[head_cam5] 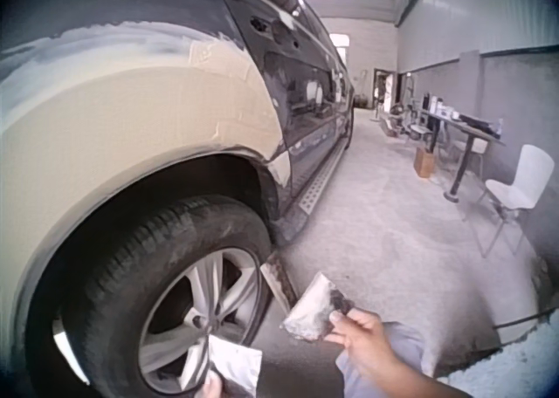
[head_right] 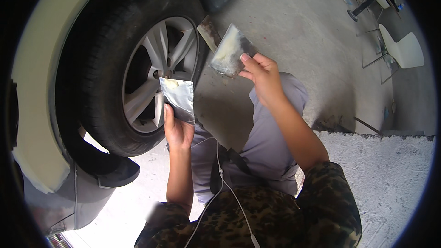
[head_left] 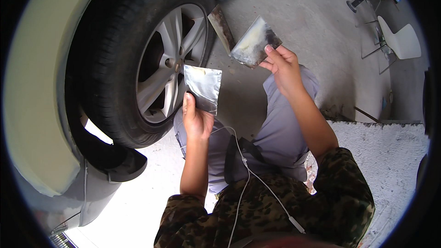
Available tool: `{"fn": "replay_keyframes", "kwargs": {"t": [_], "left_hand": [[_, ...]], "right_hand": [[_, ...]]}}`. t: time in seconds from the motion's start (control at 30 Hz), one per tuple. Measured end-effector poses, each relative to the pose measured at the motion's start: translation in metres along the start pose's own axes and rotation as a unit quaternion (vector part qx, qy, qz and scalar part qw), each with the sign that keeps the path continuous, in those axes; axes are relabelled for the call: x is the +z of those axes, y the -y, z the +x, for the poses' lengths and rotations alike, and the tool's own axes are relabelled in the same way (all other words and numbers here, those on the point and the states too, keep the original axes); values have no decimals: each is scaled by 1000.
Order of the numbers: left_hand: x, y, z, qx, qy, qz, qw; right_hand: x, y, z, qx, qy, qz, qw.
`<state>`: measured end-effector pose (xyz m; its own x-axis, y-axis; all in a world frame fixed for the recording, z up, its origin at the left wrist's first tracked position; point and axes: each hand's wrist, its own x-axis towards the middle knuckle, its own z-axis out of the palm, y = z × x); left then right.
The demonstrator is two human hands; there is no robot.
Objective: The person applies body filler to the front fender of a car using a putty knife, spreading it evenly over the surface. They then use a sanding block to smooth the applied filler.
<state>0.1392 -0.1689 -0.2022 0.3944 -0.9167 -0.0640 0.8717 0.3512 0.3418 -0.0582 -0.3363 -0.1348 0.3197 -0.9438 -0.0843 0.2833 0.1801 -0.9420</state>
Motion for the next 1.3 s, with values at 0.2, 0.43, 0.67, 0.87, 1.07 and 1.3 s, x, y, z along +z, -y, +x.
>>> {"fn": "replay_keyframes", "kwargs": {"t": [0.2, 0.43, 0.67, 0.87, 1.07, 1.3], "left_hand": [[10, 37, -13, -1, 7, 40, 999], [8, 43, -10, -2, 17, 63, 998], [15, 24, -5, 30, 18, 79, 996], [7, -10, 7, 78, 32, 11, 996], [1, -10, 3, 73, 16, 13, 997], [-5, -8, 2, 42, -11, 69, 997]], "right_hand": [[22, 13, -17, -29, 49, 212, 976], [39, 1, -48, -92, 140, 251, 953], [16, 0, -48, -105, 143, 50, 983], [7, 5, -33, -43, 54, 111, 991], [7, -2, -26, -21, 14, 111, 994], [-6, -11, -23, -4, 14, 115, 993]]}}
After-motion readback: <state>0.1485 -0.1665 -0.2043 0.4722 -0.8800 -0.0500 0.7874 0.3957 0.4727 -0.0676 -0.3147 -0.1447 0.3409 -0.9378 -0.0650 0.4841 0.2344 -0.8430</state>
